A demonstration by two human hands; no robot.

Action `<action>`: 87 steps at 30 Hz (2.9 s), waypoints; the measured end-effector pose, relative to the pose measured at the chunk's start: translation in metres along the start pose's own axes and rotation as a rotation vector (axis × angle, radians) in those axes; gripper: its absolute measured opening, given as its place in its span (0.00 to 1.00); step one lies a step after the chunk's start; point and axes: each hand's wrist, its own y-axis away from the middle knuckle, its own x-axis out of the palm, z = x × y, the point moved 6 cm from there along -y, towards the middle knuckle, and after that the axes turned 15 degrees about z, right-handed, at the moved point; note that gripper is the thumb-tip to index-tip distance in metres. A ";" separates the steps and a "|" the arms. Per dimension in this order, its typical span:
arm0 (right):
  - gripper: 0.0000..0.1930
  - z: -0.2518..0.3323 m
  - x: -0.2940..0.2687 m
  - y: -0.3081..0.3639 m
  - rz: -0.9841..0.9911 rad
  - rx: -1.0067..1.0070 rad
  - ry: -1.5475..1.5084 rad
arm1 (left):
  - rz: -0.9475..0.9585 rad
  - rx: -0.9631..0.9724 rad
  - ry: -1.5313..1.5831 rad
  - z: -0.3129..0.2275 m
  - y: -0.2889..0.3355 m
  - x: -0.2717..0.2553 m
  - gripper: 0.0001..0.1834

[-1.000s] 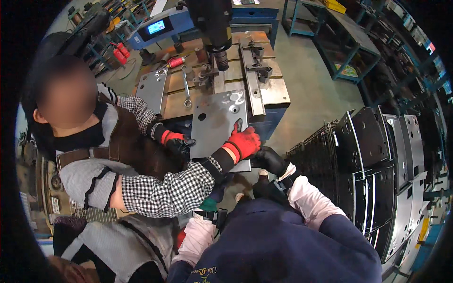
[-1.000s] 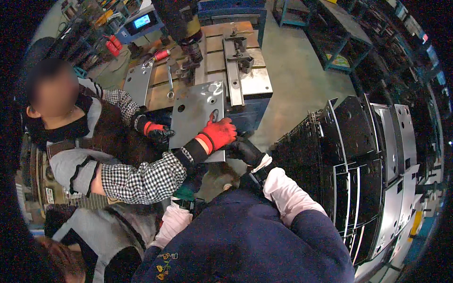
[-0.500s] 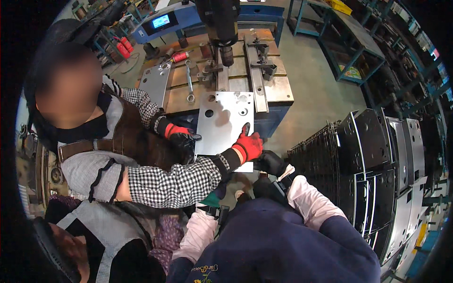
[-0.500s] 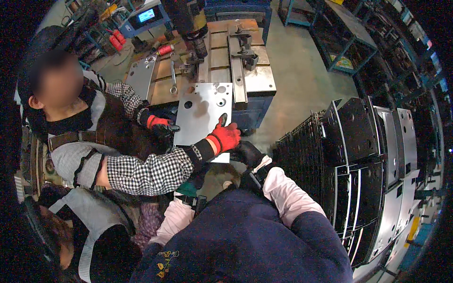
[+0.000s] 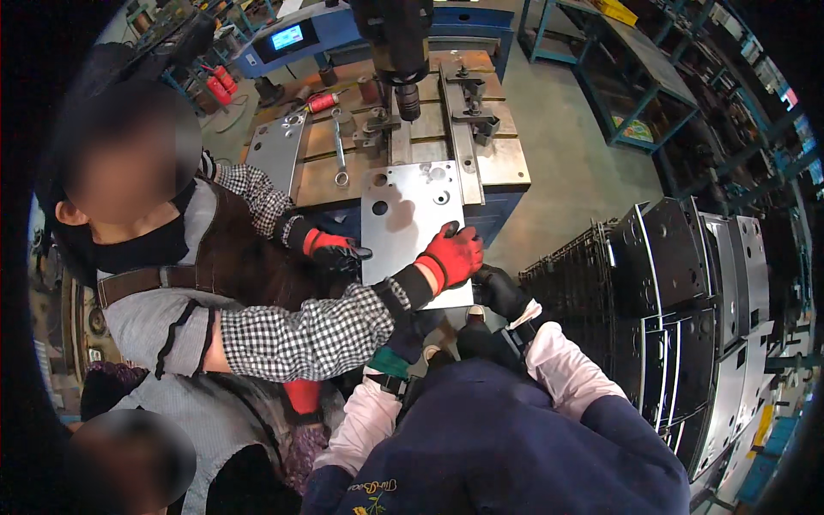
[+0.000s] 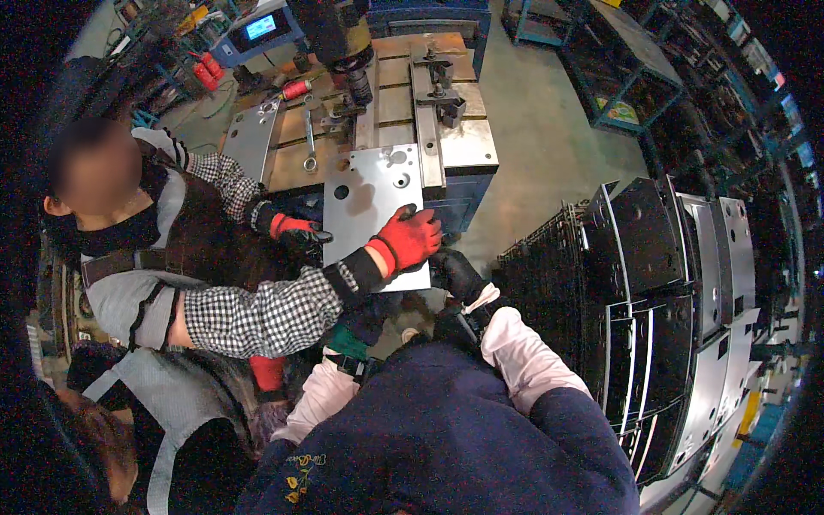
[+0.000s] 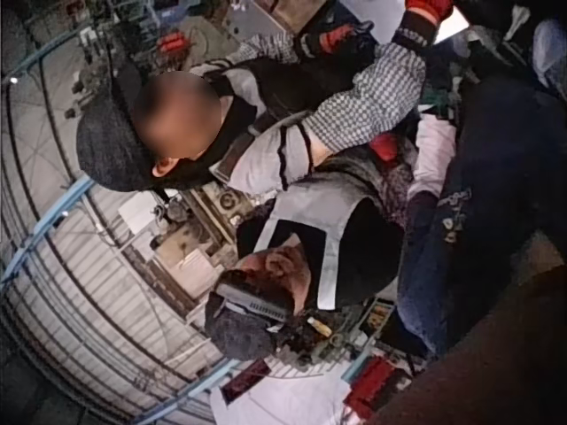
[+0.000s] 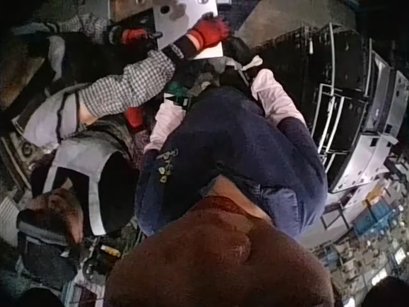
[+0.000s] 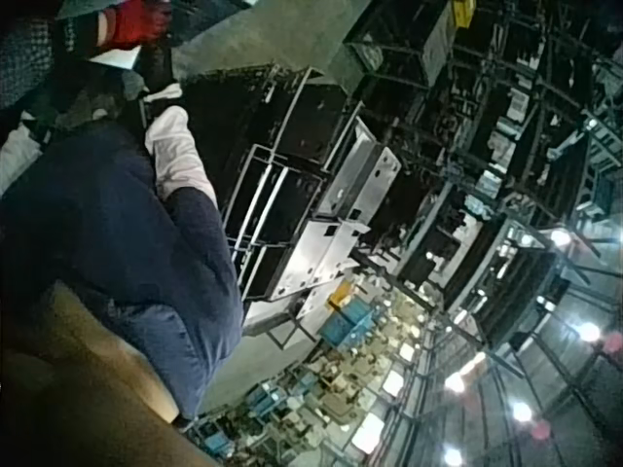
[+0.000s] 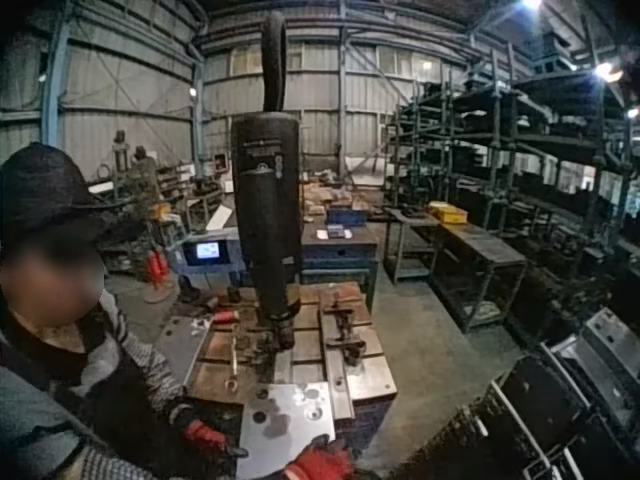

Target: Position and secure a metal plate under an industrial press for marking or joining.

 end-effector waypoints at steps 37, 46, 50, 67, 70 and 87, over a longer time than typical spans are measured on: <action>0.21 0.078 -0.010 -0.009 -0.575 -0.176 0.624 | -0.688 -0.369 2.826 -0.031 0.069 0.119 0.20; 0.22 0.075 -0.041 -0.034 -0.506 -0.193 0.596 | -0.550 -0.447 2.807 -0.024 0.067 0.100 0.24; 0.23 0.061 -0.063 -0.042 -0.524 -0.202 0.498 | -0.419 -0.523 2.647 -0.022 0.070 0.077 0.27; 0.20 0.059 -0.062 -0.035 -0.410 -0.171 0.405 | -0.124 -0.799 0.778 0.072 0.139 0.085 0.30; 0.18 0.073 -0.033 -0.021 -0.396 -0.233 0.354 | -0.131 -0.709 0.718 0.084 0.121 0.101 0.31; 0.19 0.075 -0.027 -0.028 -0.439 -0.145 0.434 | -0.179 -1.362 2.015 0.081 0.100 0.065 0.27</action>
